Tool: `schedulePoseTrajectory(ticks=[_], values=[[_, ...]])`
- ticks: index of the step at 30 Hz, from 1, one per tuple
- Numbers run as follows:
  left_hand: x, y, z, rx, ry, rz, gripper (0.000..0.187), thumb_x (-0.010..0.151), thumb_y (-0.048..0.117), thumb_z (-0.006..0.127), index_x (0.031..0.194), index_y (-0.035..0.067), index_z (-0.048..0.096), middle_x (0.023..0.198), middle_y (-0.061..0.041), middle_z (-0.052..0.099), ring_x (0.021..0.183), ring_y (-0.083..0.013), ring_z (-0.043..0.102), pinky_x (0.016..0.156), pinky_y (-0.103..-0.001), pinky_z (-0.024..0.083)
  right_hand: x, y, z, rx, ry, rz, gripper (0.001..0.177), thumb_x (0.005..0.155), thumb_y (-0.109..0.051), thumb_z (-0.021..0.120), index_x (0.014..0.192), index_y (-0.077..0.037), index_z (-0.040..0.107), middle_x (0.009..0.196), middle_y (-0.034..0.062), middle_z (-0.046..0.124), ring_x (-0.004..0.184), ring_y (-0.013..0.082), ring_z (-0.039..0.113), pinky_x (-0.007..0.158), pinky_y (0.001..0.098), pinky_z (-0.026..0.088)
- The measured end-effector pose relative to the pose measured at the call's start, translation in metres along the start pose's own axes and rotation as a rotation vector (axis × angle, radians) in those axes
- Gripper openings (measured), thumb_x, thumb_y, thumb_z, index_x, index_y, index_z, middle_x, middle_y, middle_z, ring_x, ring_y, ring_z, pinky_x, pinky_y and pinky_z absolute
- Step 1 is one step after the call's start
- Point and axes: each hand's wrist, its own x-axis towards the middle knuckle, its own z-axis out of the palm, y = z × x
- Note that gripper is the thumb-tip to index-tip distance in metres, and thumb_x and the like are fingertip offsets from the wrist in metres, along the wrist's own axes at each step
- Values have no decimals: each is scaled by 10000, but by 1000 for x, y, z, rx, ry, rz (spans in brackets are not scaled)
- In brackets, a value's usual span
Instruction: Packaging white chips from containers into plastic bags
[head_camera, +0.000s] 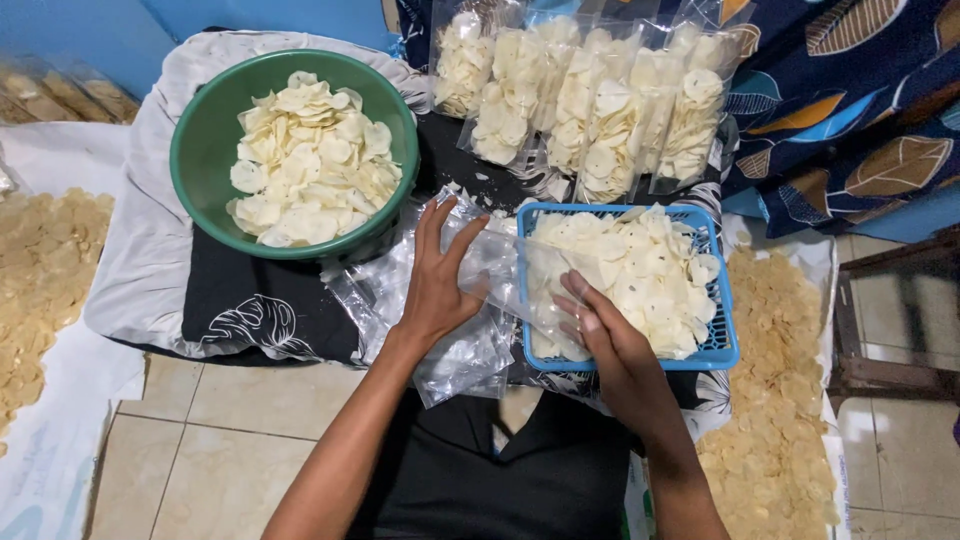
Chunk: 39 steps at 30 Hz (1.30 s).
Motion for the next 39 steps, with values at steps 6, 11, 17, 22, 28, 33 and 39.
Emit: schedulePoseTrajectory(ticks=[6,11,17,22,28,33,39], values=[[-10,3,31,81,-16,-92,1029,630,186,903,1545,175,433,1488,-157,456,1459,-471,318,1188,-692,173,54,27,17,193,71,28,514,1065,-4,311,1573,-27,378,1609,271,395,1431,469,441,1007,632,504],[-20,0,43,175,192,-47,845,768,410,875,1494,167,518,1470,-200,468,1396,-454,413,1166,-634,282,52,22,30,193,101,2,596,1014,81,294,1592,-60,342,1590,334,364,1413,553,392,1007,704,486],[-32,-1,57,218,391,-63,718,776,407,891,1398,167,623,1381,-216,465,1133,-396,535,946,-500,475,45,14,35,258,243,-21,582,1044,31,345,1616,-53,271,1598,353,334,1419,558,379,1013,693,480],[-41,-2,65,103,327,-148,759,792,385,889,1458,200,576,1360,-184,470,754,-275,621,674,-423,566,45,17,43,217,256,10,586,1044,16,371,1616,-75,280,1595,345,343,1410,544,415,1009,704,468],[-51,-10,73,-74,254,-151,615,908,271,778,1474,202,548,1508,-172,489,1070,-366,708,804,-447,593,49,29,44,261,229,-1,612,1025,29,368,1619,-70,254,1554,376,364,1378,551,448,1027,703,466],[-49,-9,69,-140,263,-140,640,910,229,783,1491,170,522,1523,-176,468,1273,-399,600,964,-499,537,35,40,30,213,270,-38,414,1052,-34,469,1458,15,530,1342,301,644,1188,386,671,968,559,576],[-55,-23,83,-120,307,-104,708,890,479,747,1473,144,528,1507,-175,459,1319,-391,566,1010,-472,530,28,36,31,-54,424,-183,381,999,13,592,1379,22,613,1252,277,701,1102,371,732,851,481,647]])
